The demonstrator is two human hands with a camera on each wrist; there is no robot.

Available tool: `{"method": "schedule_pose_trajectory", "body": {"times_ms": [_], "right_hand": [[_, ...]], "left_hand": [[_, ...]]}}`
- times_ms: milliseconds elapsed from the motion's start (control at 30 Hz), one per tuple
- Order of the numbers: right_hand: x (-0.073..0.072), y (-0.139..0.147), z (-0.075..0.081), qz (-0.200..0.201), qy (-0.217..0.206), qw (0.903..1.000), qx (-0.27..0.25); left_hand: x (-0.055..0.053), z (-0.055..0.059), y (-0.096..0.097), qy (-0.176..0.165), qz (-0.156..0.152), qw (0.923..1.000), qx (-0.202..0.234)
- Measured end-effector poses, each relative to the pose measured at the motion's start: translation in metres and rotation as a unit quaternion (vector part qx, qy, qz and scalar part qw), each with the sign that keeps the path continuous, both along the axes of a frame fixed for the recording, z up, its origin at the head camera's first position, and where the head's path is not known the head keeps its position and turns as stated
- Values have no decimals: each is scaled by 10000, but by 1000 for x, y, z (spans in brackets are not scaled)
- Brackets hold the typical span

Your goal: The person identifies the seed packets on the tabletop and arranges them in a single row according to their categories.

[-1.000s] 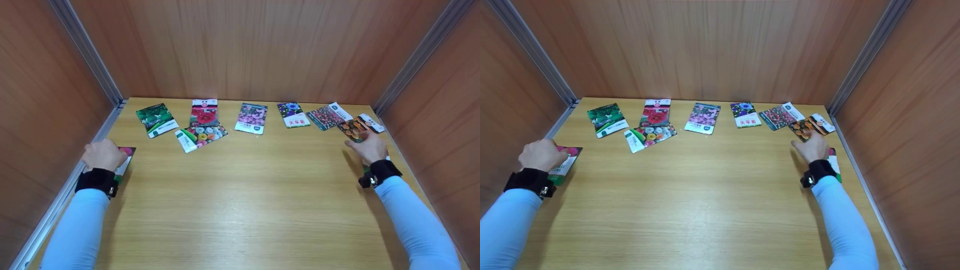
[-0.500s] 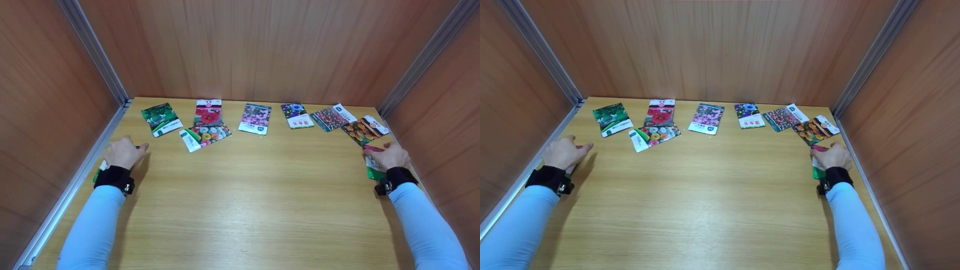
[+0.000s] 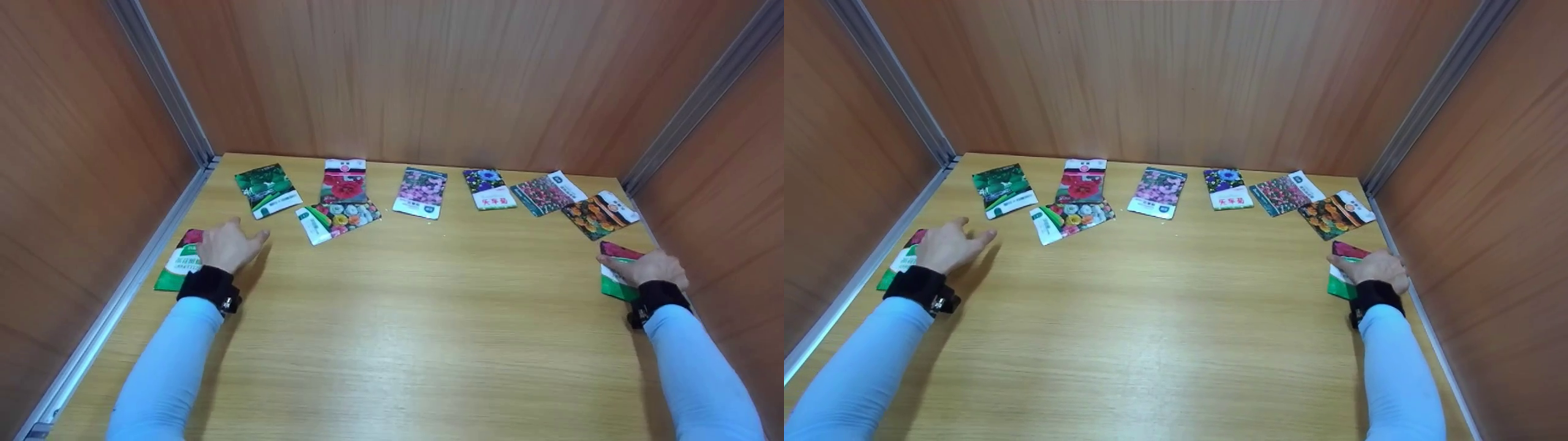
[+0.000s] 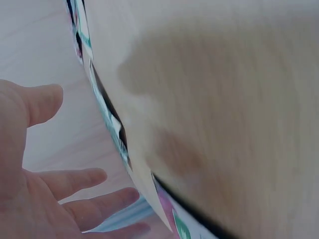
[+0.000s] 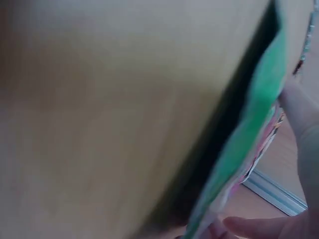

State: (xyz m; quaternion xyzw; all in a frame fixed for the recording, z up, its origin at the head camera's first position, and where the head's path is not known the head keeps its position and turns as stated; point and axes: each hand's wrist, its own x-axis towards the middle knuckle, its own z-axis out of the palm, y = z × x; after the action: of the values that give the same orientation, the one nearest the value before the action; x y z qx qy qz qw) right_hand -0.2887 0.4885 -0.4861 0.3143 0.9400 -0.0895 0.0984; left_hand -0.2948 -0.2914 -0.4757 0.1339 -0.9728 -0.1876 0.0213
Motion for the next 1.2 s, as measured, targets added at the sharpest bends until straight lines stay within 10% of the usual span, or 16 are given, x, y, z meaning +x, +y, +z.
{"method": "schedule_pose_trajectory", "body": {"times_ms": [1200], "right_hand": [[-16,-19,18,276,1552,9817,-1071]], "left_hand": [[-13,5,87,71,-989,9949,189]]}}
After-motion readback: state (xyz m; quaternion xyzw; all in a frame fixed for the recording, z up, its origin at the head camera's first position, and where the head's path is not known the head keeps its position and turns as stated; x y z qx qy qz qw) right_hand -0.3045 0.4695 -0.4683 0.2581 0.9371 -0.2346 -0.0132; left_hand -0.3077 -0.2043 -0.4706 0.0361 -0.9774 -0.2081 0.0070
